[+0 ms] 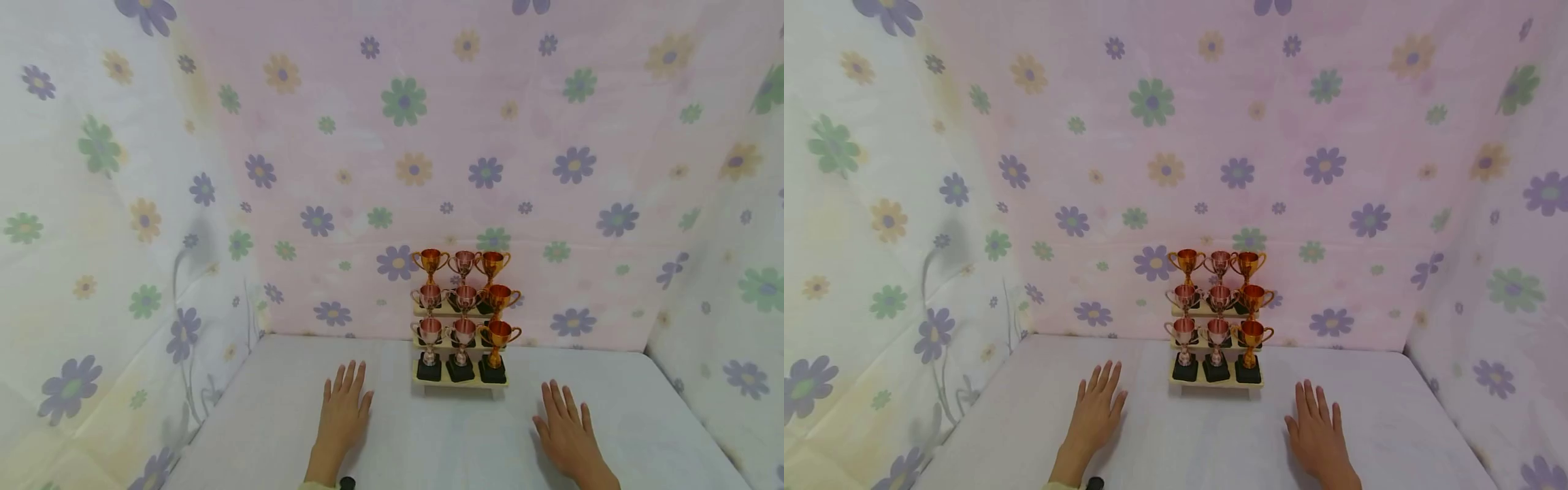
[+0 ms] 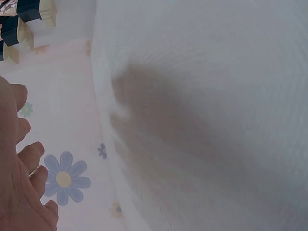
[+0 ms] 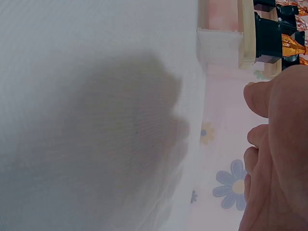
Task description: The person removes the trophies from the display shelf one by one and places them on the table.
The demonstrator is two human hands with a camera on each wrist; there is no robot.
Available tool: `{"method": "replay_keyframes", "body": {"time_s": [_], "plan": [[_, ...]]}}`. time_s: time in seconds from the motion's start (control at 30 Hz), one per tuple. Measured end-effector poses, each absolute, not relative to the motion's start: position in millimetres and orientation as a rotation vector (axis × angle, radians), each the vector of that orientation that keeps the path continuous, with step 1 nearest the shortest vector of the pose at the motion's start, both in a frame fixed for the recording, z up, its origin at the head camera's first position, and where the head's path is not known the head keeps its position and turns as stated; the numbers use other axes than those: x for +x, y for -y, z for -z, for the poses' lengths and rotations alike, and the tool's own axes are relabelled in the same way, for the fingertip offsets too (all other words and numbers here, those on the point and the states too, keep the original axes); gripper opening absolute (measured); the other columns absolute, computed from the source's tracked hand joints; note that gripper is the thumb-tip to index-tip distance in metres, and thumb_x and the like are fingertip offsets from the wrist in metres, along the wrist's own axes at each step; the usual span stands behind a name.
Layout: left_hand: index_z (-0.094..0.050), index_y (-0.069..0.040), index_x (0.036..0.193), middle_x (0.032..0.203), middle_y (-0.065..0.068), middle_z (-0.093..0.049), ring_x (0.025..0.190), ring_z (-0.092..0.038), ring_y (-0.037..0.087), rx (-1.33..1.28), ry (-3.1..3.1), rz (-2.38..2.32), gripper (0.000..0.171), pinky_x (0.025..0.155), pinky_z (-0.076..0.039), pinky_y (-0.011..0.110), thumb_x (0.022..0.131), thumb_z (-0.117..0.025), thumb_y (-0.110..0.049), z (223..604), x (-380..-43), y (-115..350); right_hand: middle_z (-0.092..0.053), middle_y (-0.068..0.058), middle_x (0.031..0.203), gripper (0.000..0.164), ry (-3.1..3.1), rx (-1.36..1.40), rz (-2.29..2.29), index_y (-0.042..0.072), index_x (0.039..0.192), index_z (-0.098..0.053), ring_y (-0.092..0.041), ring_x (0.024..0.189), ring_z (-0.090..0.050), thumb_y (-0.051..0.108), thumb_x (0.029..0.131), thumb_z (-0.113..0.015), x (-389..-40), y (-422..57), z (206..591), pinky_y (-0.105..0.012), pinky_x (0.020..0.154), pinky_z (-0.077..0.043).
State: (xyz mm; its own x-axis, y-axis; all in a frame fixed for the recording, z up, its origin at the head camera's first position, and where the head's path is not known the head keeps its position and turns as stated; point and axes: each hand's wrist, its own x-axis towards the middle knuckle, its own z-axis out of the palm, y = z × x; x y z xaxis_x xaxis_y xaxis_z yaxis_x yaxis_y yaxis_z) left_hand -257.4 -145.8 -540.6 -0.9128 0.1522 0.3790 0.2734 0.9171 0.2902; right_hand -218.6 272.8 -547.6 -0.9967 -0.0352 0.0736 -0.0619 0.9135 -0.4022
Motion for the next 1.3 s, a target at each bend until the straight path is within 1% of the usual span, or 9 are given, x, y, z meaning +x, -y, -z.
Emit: {"method": "replay_keyframes", "body": {"time_s": [0.27,0.57,0.63,0.9,0.97,1.07,1.13,1.23,1.3], "plan": [[-0.044,-0.004,0.152,0.156,0.023,-0.042,0.145,-0.035,0.046,-0.318,2.703,0.497,0.055,0.117,-0.027,0.07,0.104,-0.055,-0.029,541.8,-257.8,148.5,-0.012,-0.034,0.162,0.074,3.051,0.054,-0.641,-0.009,0.157,-0.017,-0.053,0.15,-0.005,0.028,0.103,-0.053,-219.5,-271.7,547.9,-0.075,0.117,0.005],[-0.043,-0.003,0.153,0.156,0.023,-0.043,0.146,-0.035,0.045,-0.316,2.698,0.488,0.055,0.118,-0.027,0.069,0.105,-0.053,-0.029,536.8,-261.1,150.0,-0.015,-0.034,0.162,0.072,2.967,0.112,-0.628,-0.009,0.157,-0.019,-0.054,0.15,-0.008,0.028,0.105,-0.052,-222.3,-271.2,545.7,-0.076,0.117,0.001],[-0.043,-0.003,0.153,0.156,0.023,-0.043,0.146,-0.035,0.045,-0.31,2.7,0.482,0.055,0.118,-0.028,0.069,0.105,-0.053,-0.029,536.9,-260.7,150.4,-0.013,-0.034,0.162,0.073,2.993,0.095,-0.642,-0.009,0.157,-0.018,-0.054,0.15,-0.006,0.029,0.105,-0.052,-222.9,-270.2,544.8,-0.075,0.117,0.002],[-0.043,-0.002,0.153,0.156,0.024,-0.042,0.146,-0.034,0.047,-0.309,2.729,0.519,0.056,0.117,-0.028,0.07,0.105,-0.054,-0.03,542.6,-255.9,152.6,-0.008,-0.035,0.162,0.08,3.092,0.026,-0.653,-0.011,0.156,-0.016,-0.055,0.149,-0.004,0.033,0.103,-0.056,-218.9,-268.5,538.8,-0.076,0.117,-0.001],[-0.043,-0.001,0.152,0.156,0.025,-0.041,0.145,-0.035,0.047,-0.309,2.721,0.572,0.057,0.116,-0.029,0.069,0.104,-0.057,-0.028,543.9,-256.2,152.1,-0.007,-0.036,0.162,0.082,3.112,0.013,-0.66,-0.011,0.156,-0.016,-0.056,0.149,-0.003,0.035,0.102,-0.056,-217.7,-268.5,537.4,-0.076,0.117,-0.001],[-0.046,0.001,0.15,0.154,0.027,-0.044,0.141,-0.041,0.048,-0.31,2.678,0.709,0.055,0.114,-0.036,0.066,0.101,-0.061,-0.022,544.3,-257.5,150.5,-0.006,-0.039,0.16,0.083,3.122,0.026,-0.691,-0.013,0.155,-0.017,-0.059,0.147,-0.004,0.038,0.102,-0.056,-214.5,-268.4,531.9,-0.077,0.116,-0.004],[-0.052,0.001,0.145,0.149,0.026,-0.05,0.135,-0.049,0.046,-0.313,2.636,0.8,0.051,0.11,-0.043,0.062,0.099,-0.064,-0.017,543.7,-259.1,148.0,-0.005,-0.042,0.159,0.084,3.129,0.058,-0.788,-0.014,0.155,-0.017,-0.061,0.145,-0.004,0.04,0.103,-0.057,-210.4,-267.5,523.7,-0.078,0.114,-0.007],[-0.062,0.0,0.135,0.136,0.022,-0.061,0.116,-0.065,0.037,-0.328,2.564,0.911,0.04,0.096,-0.056,0.053,0.096,-0.065,-0.011,543.1,-262.0,142.3,-0.002,-0.044,0.158,0.087,3.126,0.141,-0.997,-0.013,0.156,-0.015,-0.064,0.144,-0.003,0.04,0.102,-0.059,-203.4,-264.5,504.7,-0.08,0.112,-0.012],[-0.065,0.001,0.129,0.127,0.019,-0.067,0.101,-0.069,0.029,-0.35,2.517,0.997,0.035,0.085,-0.06,0.043,0.095,-0.066,-0.007,543.4,-264.9,136.8,-0.001,-0.042,0.16,0.09,3.131,0.171,-1.12,-0.01,0.157,-0.012,-0.063,0.145,-0.003,0.041,0.101,-0.06,-199.5,-260.9,490.0,-0.08,0.112,-0.014]]}}
